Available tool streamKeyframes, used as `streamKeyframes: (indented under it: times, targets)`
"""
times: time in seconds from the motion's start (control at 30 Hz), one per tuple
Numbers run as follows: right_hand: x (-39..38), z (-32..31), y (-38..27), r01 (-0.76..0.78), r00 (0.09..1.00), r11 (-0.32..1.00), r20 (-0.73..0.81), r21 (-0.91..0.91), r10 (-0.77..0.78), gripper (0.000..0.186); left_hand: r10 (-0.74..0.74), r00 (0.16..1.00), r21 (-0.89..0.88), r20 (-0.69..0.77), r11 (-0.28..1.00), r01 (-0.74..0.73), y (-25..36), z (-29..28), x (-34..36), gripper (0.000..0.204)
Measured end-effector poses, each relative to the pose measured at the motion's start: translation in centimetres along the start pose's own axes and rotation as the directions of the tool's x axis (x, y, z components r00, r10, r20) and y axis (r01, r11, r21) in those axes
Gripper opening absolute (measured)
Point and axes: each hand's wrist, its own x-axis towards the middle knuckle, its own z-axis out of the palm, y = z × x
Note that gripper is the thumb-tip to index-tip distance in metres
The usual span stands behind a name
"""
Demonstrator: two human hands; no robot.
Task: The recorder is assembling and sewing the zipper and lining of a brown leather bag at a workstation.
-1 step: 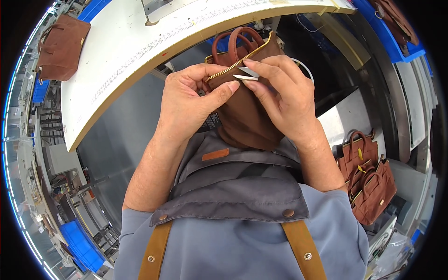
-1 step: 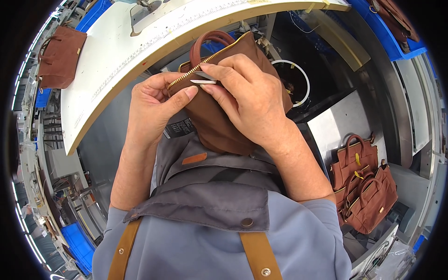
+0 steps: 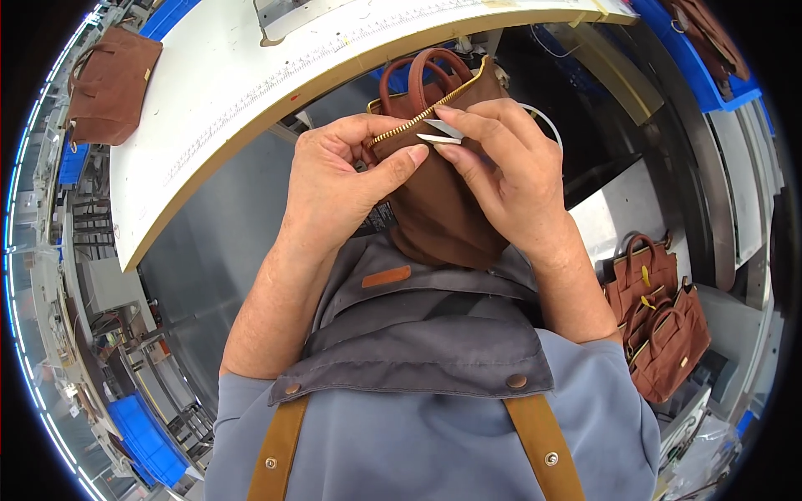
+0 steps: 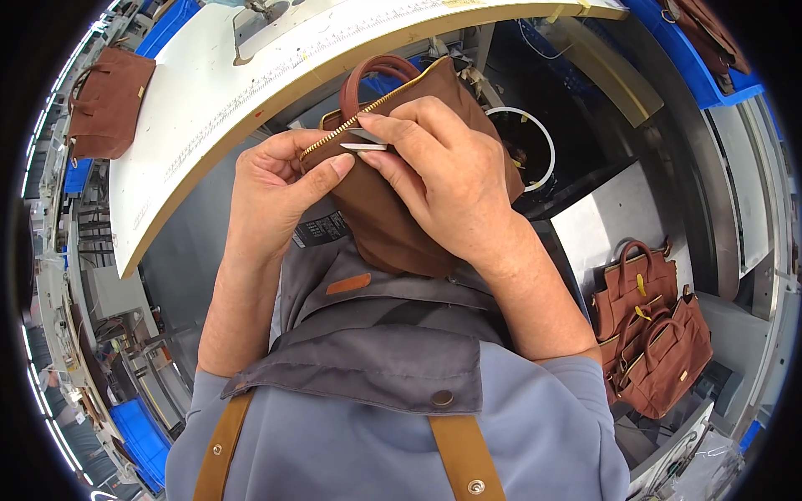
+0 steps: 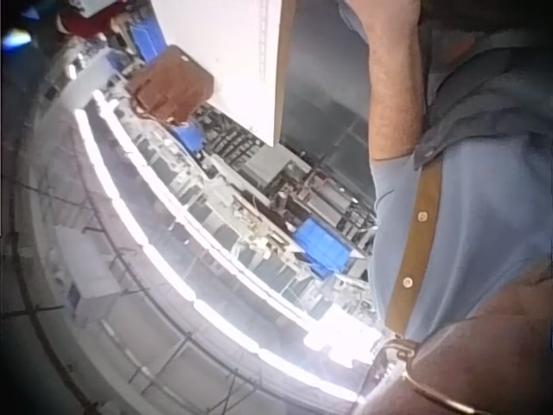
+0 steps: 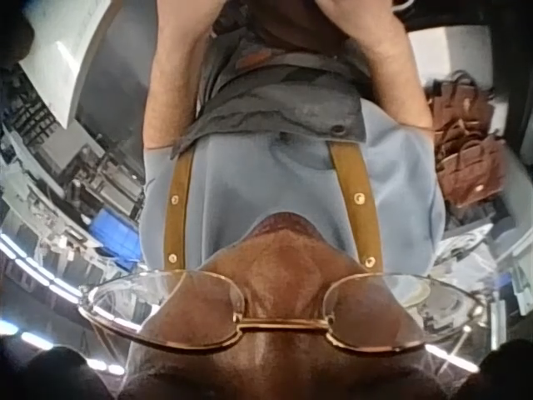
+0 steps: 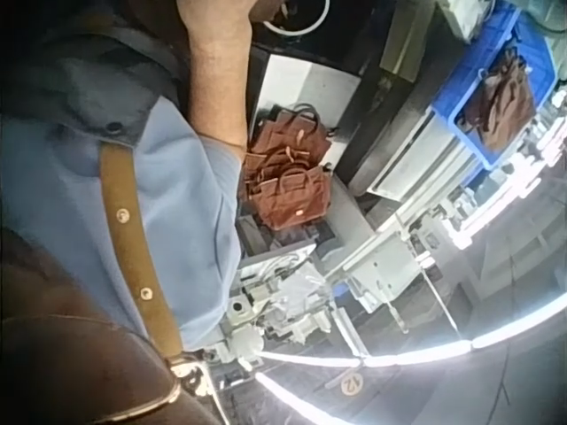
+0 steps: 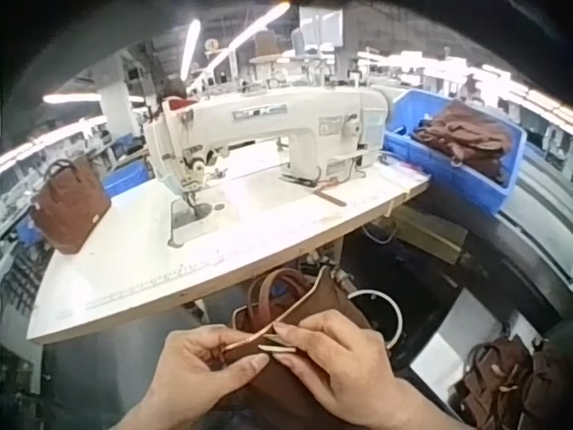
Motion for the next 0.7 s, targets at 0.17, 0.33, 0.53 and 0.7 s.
streamKeyframes:
  times: [0.17, 0.33, 0.53, 0.7]
  targets:
    - [-0.03, -0.02, -0.10, -0.003, 1.000, 1.000, 0.003, -0.020, 0.003, 0.030, -0.047, 0.998, 0.087, 0.036, 0.995, 0.044, 0.48, -0.24, -0.11, 0.023]
    - [-0.01, -0.16, -0.05, -0.001, 1.000, 0.999, 0.014, -0.047, 0.002, 0.030, -0.054, 0.998, 0.105, 0.030, 0.993, 0.051, 0.59, -0.15, -0.18, 0.022]
    - [-0.03, -0.14, -0.18, 0.000, 1.000, 0.998, 0.021, -0.062, 0.001, 0.030, -0.056, 0.998, 0.118, 0.033, 0.992, 0.052, 0.73, -0.10, -0.20, 0.021]
    - [0.02, -0.01, -0.62, -0.007, 1.000, 0.996, 0.006, -0.089, 0.008, 0.029, -0.053, 0.998, 0.119, 0.035, 0.992, 0.048, 0.86, -0.07, -0.31, 0.020]
